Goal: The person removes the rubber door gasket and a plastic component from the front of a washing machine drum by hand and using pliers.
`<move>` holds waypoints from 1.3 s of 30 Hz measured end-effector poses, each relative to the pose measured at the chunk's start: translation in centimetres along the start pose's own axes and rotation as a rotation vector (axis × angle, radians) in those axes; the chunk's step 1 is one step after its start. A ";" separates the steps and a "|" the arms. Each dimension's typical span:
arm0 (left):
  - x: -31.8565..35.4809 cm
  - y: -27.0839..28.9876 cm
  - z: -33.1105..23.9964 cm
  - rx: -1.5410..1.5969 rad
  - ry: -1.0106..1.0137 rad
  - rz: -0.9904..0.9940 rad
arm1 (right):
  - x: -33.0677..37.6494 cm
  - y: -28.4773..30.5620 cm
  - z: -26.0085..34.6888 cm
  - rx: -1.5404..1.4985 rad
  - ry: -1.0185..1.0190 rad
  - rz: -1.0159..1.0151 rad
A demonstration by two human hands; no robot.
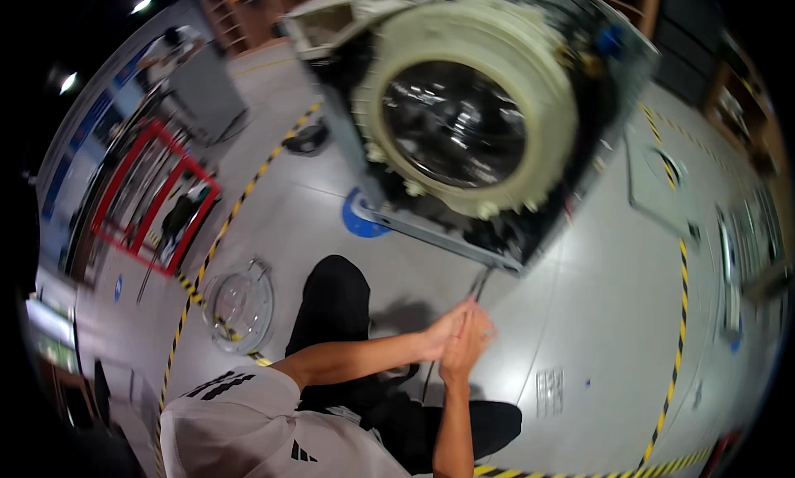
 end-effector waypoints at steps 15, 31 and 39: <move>6.1 8.1 -10.6 -1.350 -1.152 -0.248 | -5.4 -3.6 8.9 -1.756 -0.804 0.188; 14.8 8.6 -32.5 -0.576 -0.937 0.096 | 1.7 -11.6 -3.4 0.027 -0.473 0.574; 19.7 13.6 -44.7 -0.854 -1.591 -0.435 | 7.4 -15.1 -2.3 0.446 -0.501 0.963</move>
Point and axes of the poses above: each hand's wrist, its own x-axis away from the middle knuckle, its own y-axis out of the back of the hand, z = x × y, the point moved 6 cm from there along -x, towards the middle knuckle, and after that the axes turned 7 degrees about -z, right-handed, at the moved point
